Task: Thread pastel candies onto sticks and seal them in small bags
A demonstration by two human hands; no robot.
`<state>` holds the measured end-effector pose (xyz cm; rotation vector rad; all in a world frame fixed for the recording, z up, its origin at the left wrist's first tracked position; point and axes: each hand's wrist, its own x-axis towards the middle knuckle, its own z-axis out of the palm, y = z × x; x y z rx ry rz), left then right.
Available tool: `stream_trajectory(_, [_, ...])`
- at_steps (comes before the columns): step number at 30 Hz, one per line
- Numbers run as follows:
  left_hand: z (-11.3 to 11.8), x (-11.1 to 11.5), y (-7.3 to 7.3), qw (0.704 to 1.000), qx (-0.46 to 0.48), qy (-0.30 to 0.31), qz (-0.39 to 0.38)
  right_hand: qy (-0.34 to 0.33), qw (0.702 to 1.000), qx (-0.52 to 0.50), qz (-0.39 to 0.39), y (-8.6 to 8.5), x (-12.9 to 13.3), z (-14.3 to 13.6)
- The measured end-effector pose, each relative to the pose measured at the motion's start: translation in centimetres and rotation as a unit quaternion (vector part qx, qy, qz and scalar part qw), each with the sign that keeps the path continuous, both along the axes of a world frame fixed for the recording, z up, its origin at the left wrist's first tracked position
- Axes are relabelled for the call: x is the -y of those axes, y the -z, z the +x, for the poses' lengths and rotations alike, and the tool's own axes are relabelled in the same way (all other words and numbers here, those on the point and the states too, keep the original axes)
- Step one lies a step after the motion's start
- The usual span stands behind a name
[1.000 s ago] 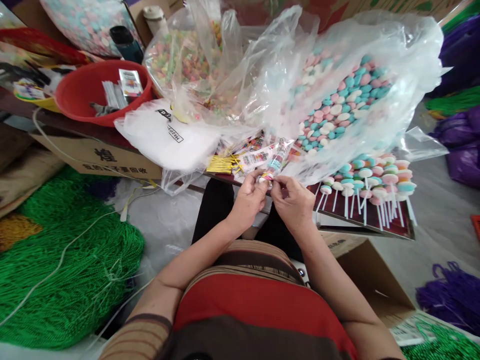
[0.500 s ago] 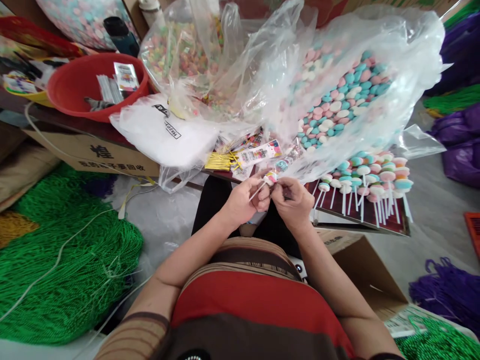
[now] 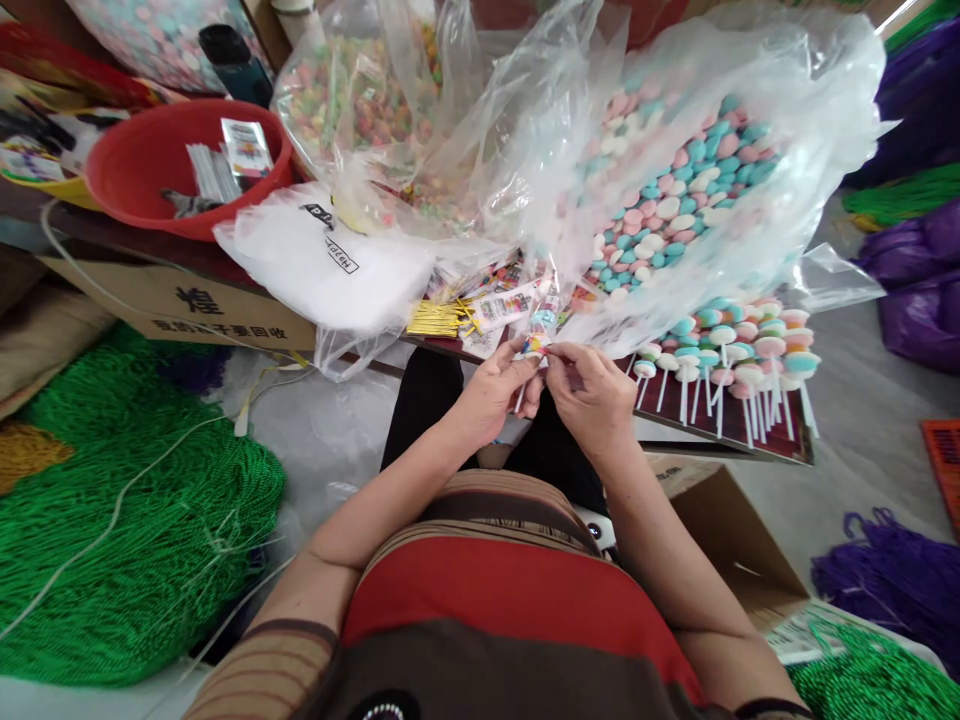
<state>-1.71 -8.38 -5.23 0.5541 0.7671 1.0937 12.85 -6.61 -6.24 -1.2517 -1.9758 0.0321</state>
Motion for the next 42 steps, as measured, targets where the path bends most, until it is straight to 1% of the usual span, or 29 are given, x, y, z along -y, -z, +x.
stream_trajectory(6, [0.1,0.1,0.2,0.994,-0.100,-0.020,0.031,-0.025,1.000,0.002,-0.005,-0.3,-0.1,-0.1])
stream_trajectory(11, [0.0,0.3,0.3,0.975,-0.213,-0.043,0.043,-0.020,0.999,0.050,0.002,-0.4,-0.1,0.0])
stream_trajectory(14, [0.0,0.3,0.1,0.966,-0.251,-0.049,0.039,-0.019,0.998,0.065,0.014,-0.5,0.0,0.1])
stream_trajectory(17, [0.0,0.2,0.2,0.966,-0.250,-0.051,0.033,-0.020,0.997,0.069,0.004,-0.6,0.2,-0.1])
stream_trajectory(20, [0.0,0.1,0.7,0.966,-0.252,-0.052,0.038,-0.024,0.996,0.083,-0.009,-0.4,0.2,-0.3])
stream_trajectory(24, [0.1,0.0,1.3,0.959,-0.274,-0.052,0.048,-0.018,0.996,0.090,-0.019,0.2,0.0,-0.2])
stream_trajectory(28, [0.1,0.0,1.7,0.955,-0.286,-0.052,0.053,-0.021,0.995,0.101,-0.011,1.0,-0.3,-0.1])
stream_trajectory(33, [0.1,-0.1,2.0,0.953,-0.293,-0.056,0.055,-0.003,0.992,0.121,-0.025,1.6,-0.7,-0.1])
stream_trajectory(37, [0.0,-0.2,2.1,0.954,-0.291,-0.062,0.043,-0.003,0.991,0.137,0.000,1.8,-0.5,-0.3])
stream_trajectory(40, [0.0,-0.4,2.6,0.958,-0.272,-0.091,0.028,-0.022,0.992,0.120,0.022,2.0,-0.1,-0.5])
stream_trajectory(42, [0.1,-0.6,3.0,0.968,-0.226,-0.108,0.010,-0.037,0.995,0.093,0.023,2.3,0.1,-0.6])
